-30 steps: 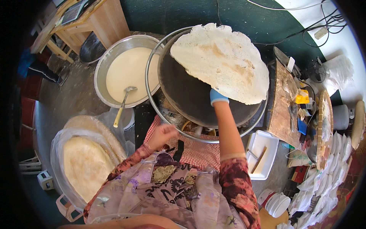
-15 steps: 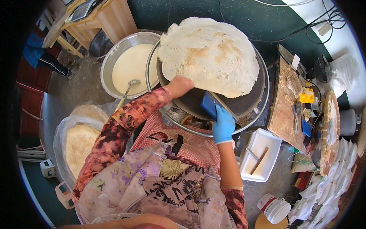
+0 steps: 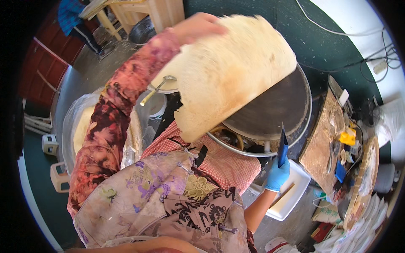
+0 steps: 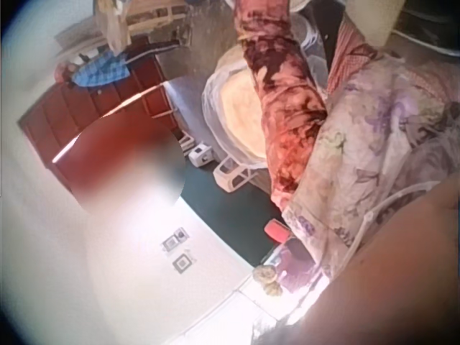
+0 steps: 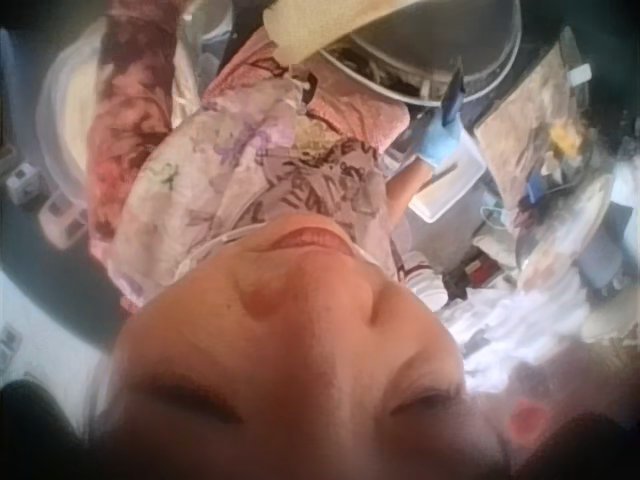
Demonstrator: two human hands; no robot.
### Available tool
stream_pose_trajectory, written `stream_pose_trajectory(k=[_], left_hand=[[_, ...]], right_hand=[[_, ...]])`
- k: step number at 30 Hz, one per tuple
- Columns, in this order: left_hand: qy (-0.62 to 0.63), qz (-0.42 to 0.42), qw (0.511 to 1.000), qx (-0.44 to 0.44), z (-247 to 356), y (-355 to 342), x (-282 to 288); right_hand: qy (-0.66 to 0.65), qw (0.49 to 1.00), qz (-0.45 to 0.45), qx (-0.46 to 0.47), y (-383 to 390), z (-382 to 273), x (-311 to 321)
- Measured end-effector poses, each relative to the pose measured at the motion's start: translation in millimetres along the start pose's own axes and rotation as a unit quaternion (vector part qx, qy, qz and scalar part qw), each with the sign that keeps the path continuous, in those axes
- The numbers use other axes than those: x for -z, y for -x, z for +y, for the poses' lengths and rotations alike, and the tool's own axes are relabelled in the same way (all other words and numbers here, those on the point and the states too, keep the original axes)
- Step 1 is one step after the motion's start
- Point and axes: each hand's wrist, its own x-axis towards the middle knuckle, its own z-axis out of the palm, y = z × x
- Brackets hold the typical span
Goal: The person ladles batter onto a hot griddle, spreads it into a thin circle, cooks it, then lifts and folds the crepe before placing it into a container. The process repeats with multiple crepes.
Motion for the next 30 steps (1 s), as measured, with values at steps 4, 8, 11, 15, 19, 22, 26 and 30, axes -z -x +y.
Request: stream_pose_trajectory(k=[4, 8, 11, 15, 19, 22, 26, 30], left_hand=[[0.222, 0.082, 0.971, 0.039, -40.1, 85.4, 109.2], [0.272, 0.255, 0.928, 0.001, -83.5, 221.6, 176.8], [0.210, 0.472, 0.856, 0.026, -109.7, 345.5, 190.2], [0.285, 0.580, 0.763, 0.024, -144.2, 473.4, 157.1], [0.302, 0.710, 0.634, 0.054, -188.4, 603.2, 127.2], [0.297, 0.773, 0.556, 0.074, -222.6, 682.9, 105.1], [0.348, 0.787, 0.501, 0.094, -271.7, 768.9, 84.7], [0.338, 0.802, 0.478, 0.118, -329.1, 827.1, 70.9]], right_hand=[[-0.040, 0.996, -0.033, 0.069, -27.7, 1.1, -11.0], [0.004, 0.983, -0.045, 0.177, -54.6, -23.8, -18.4], [0.093, 0.969, -0.022, 0.228, -67.1, -56.9, -27.6], [0.125, 0.967, -0.059, 0.216, -88.3, -93.6, -39.2], [0.059, 0.962, -0.107, 0.243, -83.3, -121.1, -74.0], [0.062, 0.953, -0.140, 0.262, -72.6, -137.2, -95.5], [0.088, 0.937, -0.179, 0.287, -58.3, -150.6, -117.6], [0.077, 0.932, -0.199, 0.291, -45.6, -161.1, -129.6]])
